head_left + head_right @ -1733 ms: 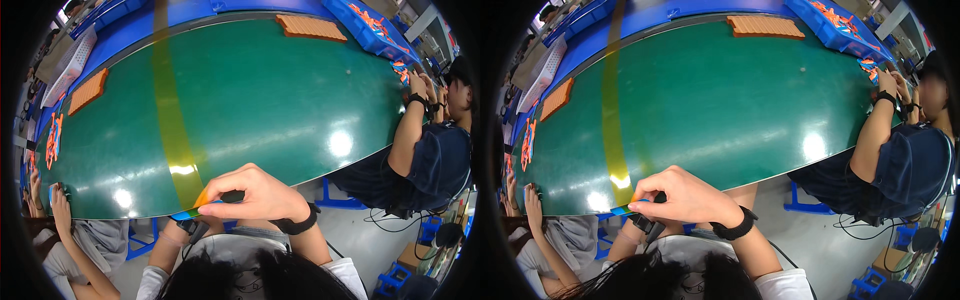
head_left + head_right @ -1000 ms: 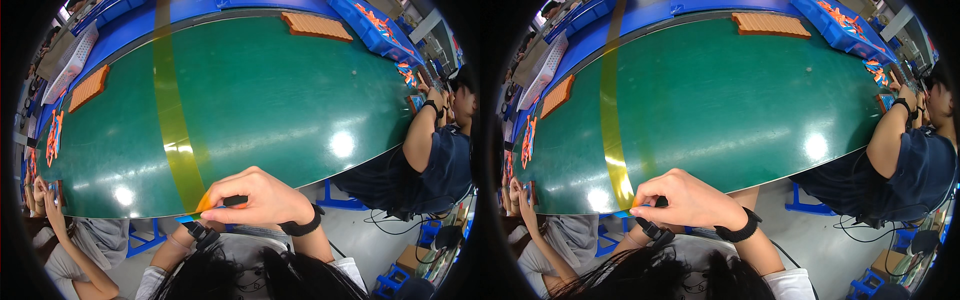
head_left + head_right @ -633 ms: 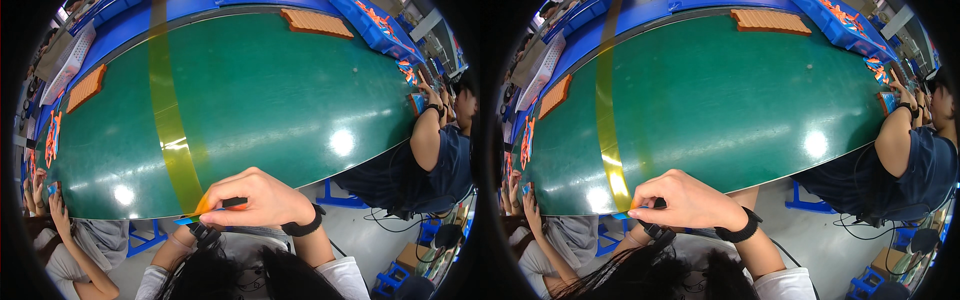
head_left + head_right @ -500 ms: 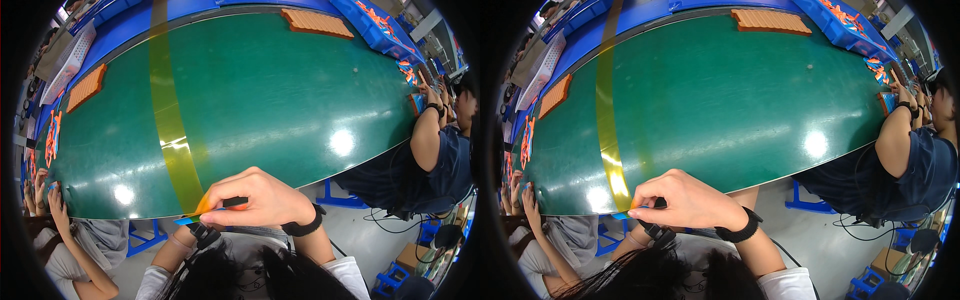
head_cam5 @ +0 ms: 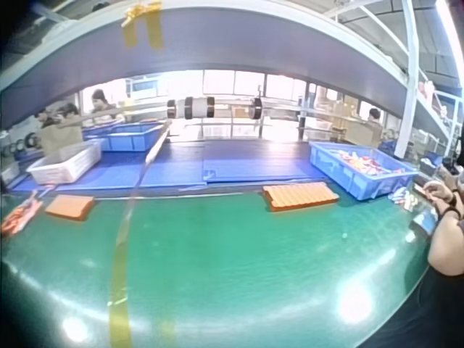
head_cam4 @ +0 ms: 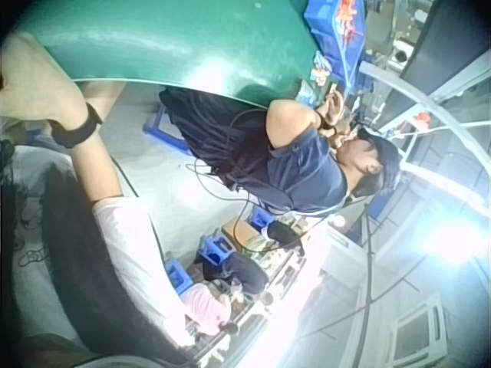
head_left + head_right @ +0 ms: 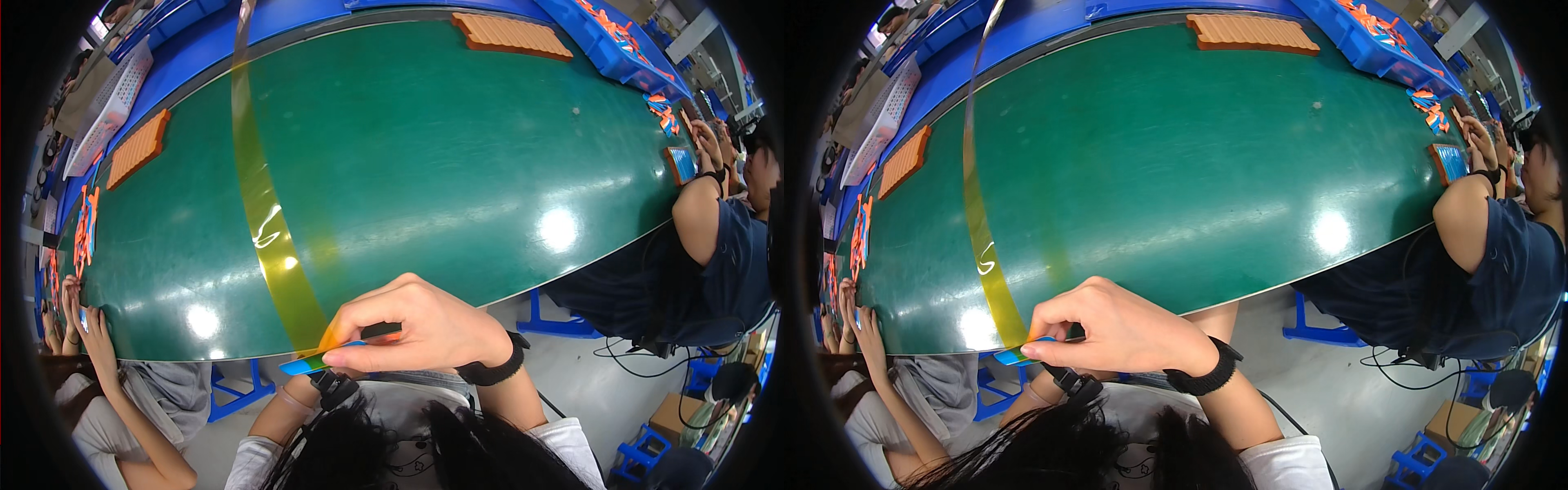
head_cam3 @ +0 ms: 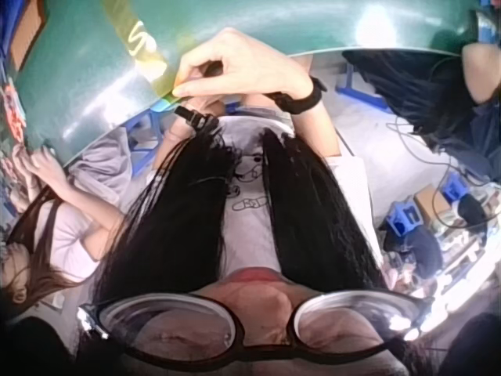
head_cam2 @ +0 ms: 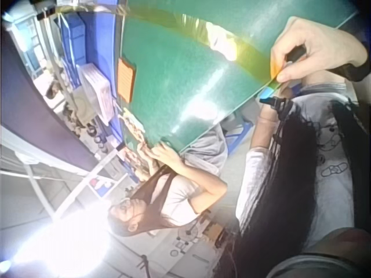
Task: Manually applying adhesive strips and assembling small colorful components on a jig in a manufacturing facility.
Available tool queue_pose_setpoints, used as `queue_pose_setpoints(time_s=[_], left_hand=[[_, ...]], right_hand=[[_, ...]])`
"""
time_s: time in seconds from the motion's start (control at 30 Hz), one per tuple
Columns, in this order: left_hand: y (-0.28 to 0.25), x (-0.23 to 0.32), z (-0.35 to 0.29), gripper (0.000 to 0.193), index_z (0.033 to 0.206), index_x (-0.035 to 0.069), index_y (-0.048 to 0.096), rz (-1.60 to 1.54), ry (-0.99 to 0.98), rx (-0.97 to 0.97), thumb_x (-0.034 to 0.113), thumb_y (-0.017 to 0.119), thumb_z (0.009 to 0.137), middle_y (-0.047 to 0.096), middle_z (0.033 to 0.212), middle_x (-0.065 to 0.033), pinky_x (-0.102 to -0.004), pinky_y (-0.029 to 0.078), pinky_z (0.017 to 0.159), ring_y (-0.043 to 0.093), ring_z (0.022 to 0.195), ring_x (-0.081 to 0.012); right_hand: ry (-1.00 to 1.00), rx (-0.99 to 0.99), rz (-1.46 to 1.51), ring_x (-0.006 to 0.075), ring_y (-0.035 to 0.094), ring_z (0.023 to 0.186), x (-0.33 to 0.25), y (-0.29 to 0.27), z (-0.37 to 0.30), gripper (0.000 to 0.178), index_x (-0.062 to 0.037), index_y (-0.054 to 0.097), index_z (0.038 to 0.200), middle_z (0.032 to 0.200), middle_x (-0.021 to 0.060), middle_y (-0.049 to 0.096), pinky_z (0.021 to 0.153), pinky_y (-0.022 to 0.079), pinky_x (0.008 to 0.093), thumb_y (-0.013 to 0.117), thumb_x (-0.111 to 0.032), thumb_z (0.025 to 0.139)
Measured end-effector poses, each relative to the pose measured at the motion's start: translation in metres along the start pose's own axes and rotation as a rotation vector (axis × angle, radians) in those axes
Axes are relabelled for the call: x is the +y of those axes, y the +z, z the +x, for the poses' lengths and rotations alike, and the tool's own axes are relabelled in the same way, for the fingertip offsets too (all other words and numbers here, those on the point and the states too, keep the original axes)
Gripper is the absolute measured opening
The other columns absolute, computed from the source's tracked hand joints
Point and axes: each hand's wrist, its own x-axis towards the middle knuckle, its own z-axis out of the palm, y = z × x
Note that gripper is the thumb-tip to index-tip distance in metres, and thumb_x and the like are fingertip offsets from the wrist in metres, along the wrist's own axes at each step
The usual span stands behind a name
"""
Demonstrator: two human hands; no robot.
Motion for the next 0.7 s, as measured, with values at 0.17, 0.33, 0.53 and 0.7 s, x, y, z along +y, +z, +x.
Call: queue_pose_setpoints(time_s=[0.17,0.33,0.53,0.7], left_hand=[[0.001,0.001,0.0,0.04,0.112,0.002,0.049,0.051,-0.006,0.013,0.028,0.051,0.082,0.051,0.114,-0.0161,-0.0395,0.038,0.086,0.05,0.101,-0.0274],[0.0023,0.0004,-0.0018,0.04,0.111,0.001,0.049,0.102,-0.015,0.028,0.028,0.052,0.082,0.051,0.114,-0.0163,-0.039,0.038,0.085,0.05,0.101,-0.0272],[0.0028,0.0003,-0.0037,0.039,0.111,0.001,0.049,0.163,-0.022,0.047,0.028,0.052,0.082,0.051,0.114,-0.0165,-0.0385,0.039,0.084,0.051,0.1,-0.027],[0.0033,0.0013,-0.0053,0.039,0.111,0.001,0.049,0.214,-0.019,0.066,0.027,0.052,0.082,0.051,0.113,-0.0166,-0.038,0.039,0.084,0.051,0.099,-0.0269]], right_hand=[[0.029,-0.024,-0.021,0.0121,0.058,0.06,-0.0024,-0.0022,0.0004,0.011,0.0001,0.061,0.076,0.071,0.0059,0.062,0.047,0.039,0.0209,0.061,-0.011,0.078],[0.03,-0.016,0.008,0.0123,0.058,0.059,-0.001,-0.002,-0.0008,0.011,0.0,0.06,0.074,0.07,0.0057,0.062,0.049,0.04,0.0215,0.061,-0.01,0.078],[0.042,-0.007,0.001,0.0132,0.058,0.059,0.0004,-0.0012,-0.0015,0.011,-0.0005,0.06,0.072,0.068,0.0052,0.061,0.05,0.041,0.022,0.06,-0.01,0.078],[0.072,-0.015,-0.004,0.0139,0.058,0.058,-0.0025,-0.0016,-0.0021,0.01,-0.0005,0.06,0.072,0.068,0.0056,0.061,0.052,0.042,0.0225,0.06,-0.009,0.078]])
